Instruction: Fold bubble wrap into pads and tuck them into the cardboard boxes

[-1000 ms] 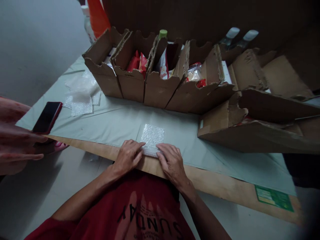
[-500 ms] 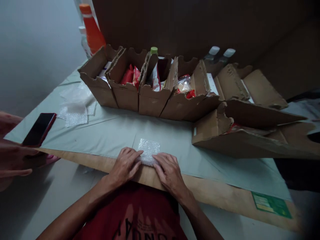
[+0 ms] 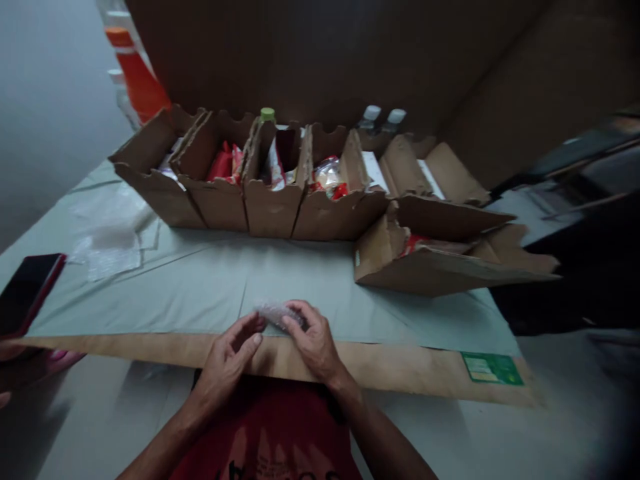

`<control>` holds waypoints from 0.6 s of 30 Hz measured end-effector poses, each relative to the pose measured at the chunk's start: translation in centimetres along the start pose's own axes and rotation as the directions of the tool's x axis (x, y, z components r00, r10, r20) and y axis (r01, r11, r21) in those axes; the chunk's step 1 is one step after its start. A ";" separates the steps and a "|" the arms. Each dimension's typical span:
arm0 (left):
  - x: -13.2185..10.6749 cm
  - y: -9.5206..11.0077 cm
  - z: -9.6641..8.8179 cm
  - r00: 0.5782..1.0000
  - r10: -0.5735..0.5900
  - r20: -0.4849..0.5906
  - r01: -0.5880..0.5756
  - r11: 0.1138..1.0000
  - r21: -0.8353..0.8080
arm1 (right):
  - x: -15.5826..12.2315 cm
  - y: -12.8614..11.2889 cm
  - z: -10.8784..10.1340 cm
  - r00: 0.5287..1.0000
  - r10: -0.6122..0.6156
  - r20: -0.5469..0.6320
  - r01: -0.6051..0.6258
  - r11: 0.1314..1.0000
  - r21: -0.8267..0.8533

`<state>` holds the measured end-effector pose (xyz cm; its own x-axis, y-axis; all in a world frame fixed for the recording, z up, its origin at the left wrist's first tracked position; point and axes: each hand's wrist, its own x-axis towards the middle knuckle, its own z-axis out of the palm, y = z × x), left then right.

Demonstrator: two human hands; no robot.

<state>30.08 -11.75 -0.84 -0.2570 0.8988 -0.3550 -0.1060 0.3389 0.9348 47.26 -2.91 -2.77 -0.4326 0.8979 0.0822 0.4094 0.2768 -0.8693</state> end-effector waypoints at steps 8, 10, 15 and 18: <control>1.0 0.7 3.2 0.962 0.252 0.105 -0.271 0.922 0.275 | -2.0 -1.4 -4.6 0.997 -0.038 0.068 0.034 0.998 0.056; 1.2 1.0 4.1 0.886 0.384 0.258 -0.456 0.821 0.343 | -1.8 -1.3 -6.6 0.981 -0.062 0.185 0.044 0.994 0.099; 2.3 2.6 6.3 0.710 0.483 0.513 -0.684 0.647 0.338 | -1.6 -1.6 -11.5 0.950 -0.082 0.302 0.113 0.990 -0.087; 4.0 5.4 7.7 0.620 0.573 0.536 -0.782 0.504 0.366 | -2.2 -2.7 -16.9 0.969 -0.091 0.230 0.125 0.983 -0.135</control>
<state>35.91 -4.18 2.84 0.2949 0.9004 0.3197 0.4997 -0.4306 0.7516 60.69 0.15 7.60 -0.6412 0.7659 0.0471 0.4569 0.4304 -0.7785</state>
